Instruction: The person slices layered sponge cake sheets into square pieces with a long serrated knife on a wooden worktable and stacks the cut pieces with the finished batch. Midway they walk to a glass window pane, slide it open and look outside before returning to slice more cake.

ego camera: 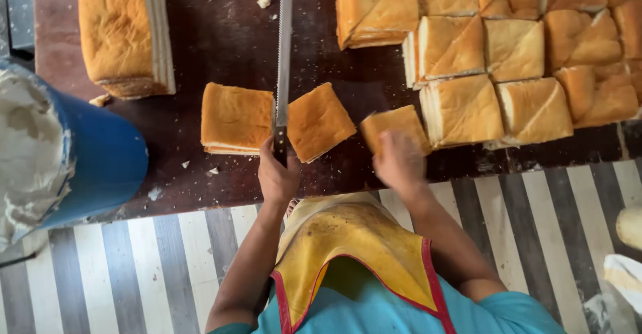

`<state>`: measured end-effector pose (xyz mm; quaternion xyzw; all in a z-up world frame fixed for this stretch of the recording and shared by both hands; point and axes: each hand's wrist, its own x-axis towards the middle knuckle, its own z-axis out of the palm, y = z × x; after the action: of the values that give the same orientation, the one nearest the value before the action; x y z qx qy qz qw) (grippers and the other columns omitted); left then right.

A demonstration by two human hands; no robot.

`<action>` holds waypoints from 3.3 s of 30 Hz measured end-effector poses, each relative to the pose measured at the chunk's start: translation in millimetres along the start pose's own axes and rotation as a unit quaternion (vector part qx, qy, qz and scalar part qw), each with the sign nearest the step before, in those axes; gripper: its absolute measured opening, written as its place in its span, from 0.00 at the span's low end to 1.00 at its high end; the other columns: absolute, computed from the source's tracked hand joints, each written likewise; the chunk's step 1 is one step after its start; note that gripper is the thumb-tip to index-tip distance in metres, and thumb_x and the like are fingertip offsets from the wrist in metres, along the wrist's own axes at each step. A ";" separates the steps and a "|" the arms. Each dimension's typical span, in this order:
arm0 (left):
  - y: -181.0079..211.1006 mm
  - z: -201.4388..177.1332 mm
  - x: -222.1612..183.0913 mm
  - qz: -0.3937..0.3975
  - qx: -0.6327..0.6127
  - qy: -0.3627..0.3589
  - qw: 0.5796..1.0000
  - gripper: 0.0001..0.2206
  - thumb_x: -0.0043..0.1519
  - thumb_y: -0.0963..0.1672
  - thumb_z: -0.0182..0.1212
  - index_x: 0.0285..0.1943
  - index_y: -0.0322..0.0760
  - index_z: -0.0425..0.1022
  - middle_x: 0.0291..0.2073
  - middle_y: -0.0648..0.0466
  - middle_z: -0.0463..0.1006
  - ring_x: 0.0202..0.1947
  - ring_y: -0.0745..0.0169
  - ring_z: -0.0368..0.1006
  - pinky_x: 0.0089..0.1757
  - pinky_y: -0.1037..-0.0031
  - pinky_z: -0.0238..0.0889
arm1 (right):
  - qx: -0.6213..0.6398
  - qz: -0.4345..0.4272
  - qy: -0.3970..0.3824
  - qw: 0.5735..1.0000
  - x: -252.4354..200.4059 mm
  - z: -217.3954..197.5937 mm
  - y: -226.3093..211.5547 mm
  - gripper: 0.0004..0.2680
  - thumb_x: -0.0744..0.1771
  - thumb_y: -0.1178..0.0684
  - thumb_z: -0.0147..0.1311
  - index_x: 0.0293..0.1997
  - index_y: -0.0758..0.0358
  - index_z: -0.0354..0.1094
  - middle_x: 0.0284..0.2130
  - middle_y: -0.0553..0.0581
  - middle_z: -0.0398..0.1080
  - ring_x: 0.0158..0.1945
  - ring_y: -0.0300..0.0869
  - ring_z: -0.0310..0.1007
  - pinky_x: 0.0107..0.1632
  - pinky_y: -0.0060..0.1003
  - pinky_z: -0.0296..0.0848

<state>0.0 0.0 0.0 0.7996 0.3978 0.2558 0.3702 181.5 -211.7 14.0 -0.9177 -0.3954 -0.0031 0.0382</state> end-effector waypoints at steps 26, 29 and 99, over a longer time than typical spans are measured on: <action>-116.7 -57.7 -52.6 -0.162 0.071 0.172 0.969 0.14 0.62 0.44 0.64 0.51 0.28 0.70 0.36 0.42 0.78 0.35 0.45 0.75 0.39 0.56 0.67 | 0.480 0.079 -0.173 0.856 121.1 30.2 -57.6 0.24 0.58 0.49 0.72 0.51 0.76 0.64 0.46 0.67 0.73 0.50 0.49 0.77 0.49 0.41 0.77; -127.6 -67.4 -40.6 -0.178 0.112 0.191 0.959 0.15 0.63 0.41 0.61 0.56 0.27 0.67 0.43 0.40 0.76 0.42 0.41 0.74 0.45 0.53 0.65 | 0.522 0.038 -0.165 0.836 114.1 13.4 -50.7 0.23 0.60 0.51 0.70 0.52 0.75 0.61 0.47 0.68 0.71 0.50 0.49 0.75 0.50 0.43 0.77; 110.2 220.5 97.9 0.136 0.174 -0.594 0.773 0.24 0.68 0.49 0.53 0.76 0.59 0.61 0.62 0.51 0.77 0.58 0.51 0.74 0.59 0.57 0.65 | 0.712 0.183 0.130 0.666 -105.6 -117.7 155.9 0.24 0.65 0.58 0.60 0.68 0.77 0.57 0.55 0.64 0.69 0.57 0.45 0.70 0.60 0.37 0.71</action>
<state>258.5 -50.0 -32.4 0.8887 0.0236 -0.2962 0.3492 225.0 -403.5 117.1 -0.6556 -0.0929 0.1671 0.7305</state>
